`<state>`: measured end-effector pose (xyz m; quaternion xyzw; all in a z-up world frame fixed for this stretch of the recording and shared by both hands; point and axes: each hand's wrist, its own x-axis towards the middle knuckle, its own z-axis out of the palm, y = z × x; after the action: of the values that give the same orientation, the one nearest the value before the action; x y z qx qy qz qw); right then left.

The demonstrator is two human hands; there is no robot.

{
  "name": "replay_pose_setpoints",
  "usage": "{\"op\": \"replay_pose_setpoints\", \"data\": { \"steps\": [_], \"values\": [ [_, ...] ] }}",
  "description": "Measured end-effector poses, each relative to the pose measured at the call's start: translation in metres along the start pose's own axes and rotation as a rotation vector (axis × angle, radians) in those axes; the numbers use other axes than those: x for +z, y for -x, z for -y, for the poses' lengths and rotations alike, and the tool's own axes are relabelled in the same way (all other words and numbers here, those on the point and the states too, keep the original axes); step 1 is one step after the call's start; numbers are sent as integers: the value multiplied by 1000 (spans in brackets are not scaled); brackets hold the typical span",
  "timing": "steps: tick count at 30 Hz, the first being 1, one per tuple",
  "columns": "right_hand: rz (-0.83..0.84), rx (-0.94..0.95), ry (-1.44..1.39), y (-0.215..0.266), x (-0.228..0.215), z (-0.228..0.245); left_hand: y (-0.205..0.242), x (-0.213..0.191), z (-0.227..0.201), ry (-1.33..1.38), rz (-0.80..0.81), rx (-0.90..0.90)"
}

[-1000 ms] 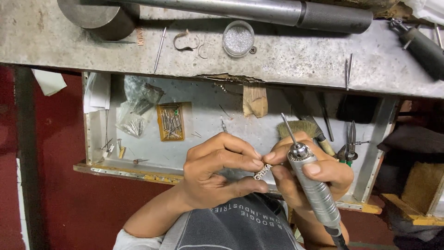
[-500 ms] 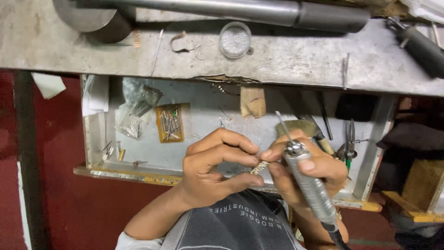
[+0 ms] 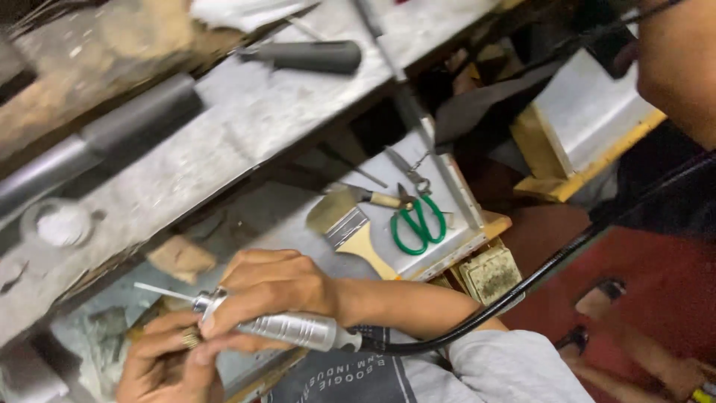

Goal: The person uses a rotary engraving tool to carve the word 'CHINA' into a small metal piece held against a wooden block. The person repeatedly repositions the piece and continues engraving until the letters are clearly visible, then inspects the finished work.

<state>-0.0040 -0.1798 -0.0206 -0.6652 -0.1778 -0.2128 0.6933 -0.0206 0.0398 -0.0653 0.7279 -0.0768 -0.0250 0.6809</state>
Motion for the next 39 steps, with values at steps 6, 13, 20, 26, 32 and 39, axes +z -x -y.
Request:
{"op": "replay_pose_setpoints", "data": {
  "steps": [6,13,20,26,32,39],
  "values": [
    [-155,-97,-33,14,-4,-14,-7,-17,22,-73,-105,-70],
    [-64,455,-557,44,-29,-4,-25,-14,24,-179,-271,-109],
    [-221,241,-66,38,-9,-14,-38,11,7,-222,-300,-67],
    [-333,199,-137,29,1,-18,-40,16,1,-364,-316,-22],
    [-179,98,-83,16,-10,-10,-49,13,22,-284,-261,119],
    [-74,-14,-85,18,2,-34,-66,18,-15,-294,-206,174]
  ]
}}
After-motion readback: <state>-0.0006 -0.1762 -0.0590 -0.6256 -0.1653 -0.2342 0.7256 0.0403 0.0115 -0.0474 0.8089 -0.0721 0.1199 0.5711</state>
